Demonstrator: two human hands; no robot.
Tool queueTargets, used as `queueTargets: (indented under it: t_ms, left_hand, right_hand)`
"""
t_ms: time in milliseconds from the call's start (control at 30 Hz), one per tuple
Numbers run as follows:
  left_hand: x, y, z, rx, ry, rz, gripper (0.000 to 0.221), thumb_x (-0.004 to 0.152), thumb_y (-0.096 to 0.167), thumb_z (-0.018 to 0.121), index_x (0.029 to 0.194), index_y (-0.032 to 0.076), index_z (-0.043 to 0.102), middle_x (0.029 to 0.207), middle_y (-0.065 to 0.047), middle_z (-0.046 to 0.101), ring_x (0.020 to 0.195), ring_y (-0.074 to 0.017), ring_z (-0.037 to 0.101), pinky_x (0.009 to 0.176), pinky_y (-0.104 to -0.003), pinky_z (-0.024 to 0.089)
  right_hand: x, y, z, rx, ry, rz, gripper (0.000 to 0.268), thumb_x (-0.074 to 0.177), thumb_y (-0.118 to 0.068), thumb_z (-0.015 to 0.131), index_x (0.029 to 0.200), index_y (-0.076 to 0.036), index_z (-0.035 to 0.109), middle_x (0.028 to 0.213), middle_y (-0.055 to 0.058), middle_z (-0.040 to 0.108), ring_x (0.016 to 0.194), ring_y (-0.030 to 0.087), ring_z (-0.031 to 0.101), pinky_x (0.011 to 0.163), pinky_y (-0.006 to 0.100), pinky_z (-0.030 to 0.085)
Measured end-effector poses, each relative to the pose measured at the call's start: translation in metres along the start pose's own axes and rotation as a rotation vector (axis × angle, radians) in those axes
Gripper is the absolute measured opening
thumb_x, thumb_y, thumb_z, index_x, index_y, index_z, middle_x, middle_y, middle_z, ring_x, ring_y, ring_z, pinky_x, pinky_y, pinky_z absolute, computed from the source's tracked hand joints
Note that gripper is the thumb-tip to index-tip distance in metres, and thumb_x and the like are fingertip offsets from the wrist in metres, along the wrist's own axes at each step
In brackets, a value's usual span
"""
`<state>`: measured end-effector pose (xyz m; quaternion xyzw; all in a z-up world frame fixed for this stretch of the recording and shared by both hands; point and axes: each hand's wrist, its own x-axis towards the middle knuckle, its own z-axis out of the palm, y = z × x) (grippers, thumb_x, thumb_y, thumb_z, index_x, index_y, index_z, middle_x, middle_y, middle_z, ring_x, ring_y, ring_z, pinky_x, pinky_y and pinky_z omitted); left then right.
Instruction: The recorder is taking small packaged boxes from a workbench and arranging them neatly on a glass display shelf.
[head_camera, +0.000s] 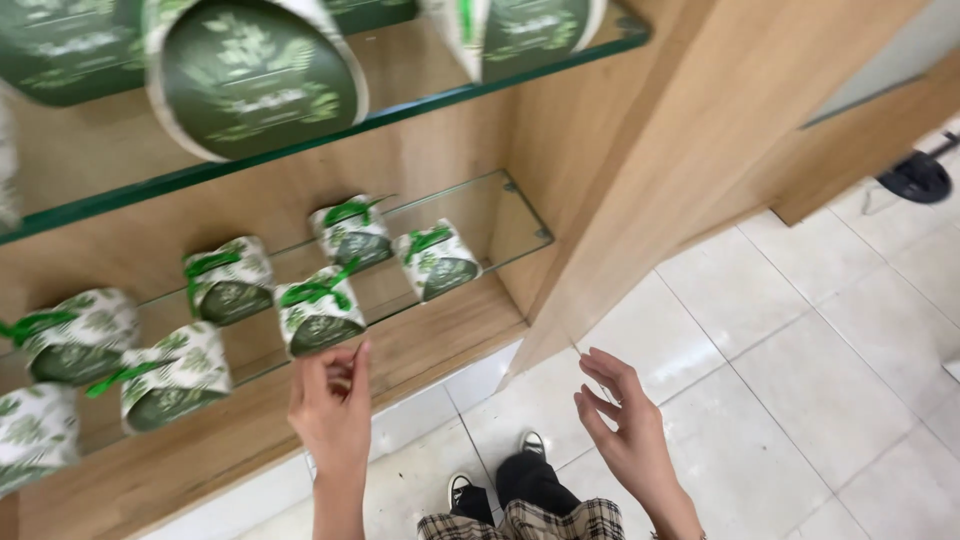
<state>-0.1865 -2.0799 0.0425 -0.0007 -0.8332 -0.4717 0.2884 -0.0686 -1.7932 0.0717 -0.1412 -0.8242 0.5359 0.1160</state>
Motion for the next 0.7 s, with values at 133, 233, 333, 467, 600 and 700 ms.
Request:
queueTargets:
  t_ms: [133, 233, 333, 467, 600, 700]
  left_hand:
    - [-0.037, 0.027, 0.025, -0.049, -0.004, 0.001, 0.021, 0.090, 0.012, 0.081, 0.087, 0.004, 0.063, 0.085, -0.006, 0.065, 0.063, -0.0121, 0.066, 0.053, -0.027, 0.053]
    - [-0.067, 0.065, 0.062, -0.215, -0.188, -0.037, 0.018, 0.086, 0.011, 0.081, 0.087, 0.005, 0.064, 0.080, -0.004, 0.066, 0.057, -0.0126, 0.061, 0.051, -0.027, 0.051]
    - [-0.096, 0.119, 0.104, -0.396, -0.408, 0.014, 0.013, 0.084, 0.007, 0.077, 0.092, 0.005, 0.067, 0.088, -0.005, 0.067, 0.066, -0.0125, 0.068, 0.051, -0.027, 0.053]
    - [-0.137, 0.195, 0.156, -0.475, -0.767, -0.008, 0.020, 0.087, 0.009, 0.075, 0.103, 0.005, 0.065, 0.105, -0.006, 0.067, 0.086, -0.0155, 0.072, 0.063, -0.028, 0.060]
    - [-0.187, 0.251, 0.210, -0.432, -1.013, 0.021, 0.028, 0.089, 0.014, 0.073, 0.114, 0.008, 0.063, 0.115, -0.006, 0.065, 0.104, -0.0193, 0.068, 0.080, -0.033, 0.059]
    - [-0.229, 0.287, 0.250, -0.460, -1.102, 0.050, 0.030, 0.089, 0.016, 0.072, 0.117, 0.008, 0.061, 0.119, -0.005, 0.066, 0.109, -0.0199, 0.068, 0.083, -0.034, 0.058]
  right_hand:
    - [-0.007, 0.012, -0.026, 0.000, 0.093, 0.043, 0.048, 0.090, -0.003, 0.064, 0.136, -0.005, 0.051, 0.137, 0.013, 0.064, 0.133, 0.025, 0.060, 0.099, 0.038, 0.054]
    - [-0.011, 0.023, -0.051, 0.015, 0.154, 0.047, 0.046, 0.090, -0.004, 0.064, 0.135, -0.005, 0.053, 0.136, 0.013, 0.065, 0.131, 0.025, 0.063, 0.099, 0.038, 0.055]
    - [-0.016, 0.030, -0.086, -0.051, 0.194, 0.099, 0.044, 0.091, -0.008, 0.066, 0.133, -0.007, 0.056, 0.135, 0.010, 0.066, 0.128, 0.024, 0.065, 0.099, 0.038, 0.055]
    - [-0.032, 0.050, -0.151, -0.066, 0.253, 0.132, 0.042, 0.091, -0.011, 0.066, 0.132, -0.008, 0.058, 0.133, 0.010, 0.068, 0.128, 0.024, 0.065, 0.100, 0.039, 0.057]
    - [-0.048, 0.077, -0.224, -0.080, 0.317, 0.204, 0.041, 0.092, -0.012, 0.066, 0.132, -0.008, 0.060, 0.134, 0.009, 0.069, 0.127, 0.024, 0.065, 0.102, 0.039, 0.058]
    - [-0.061, 0.100, -0.282, -0.125, 0.351, 0.303, 0.040, 0.092, -0.014, 0.066, 0.131, -0.009, 0.060, 0.134, 0.007, 0.068, 0.126, 0.023, 0.066, 0.102, 0.038, 0.058]
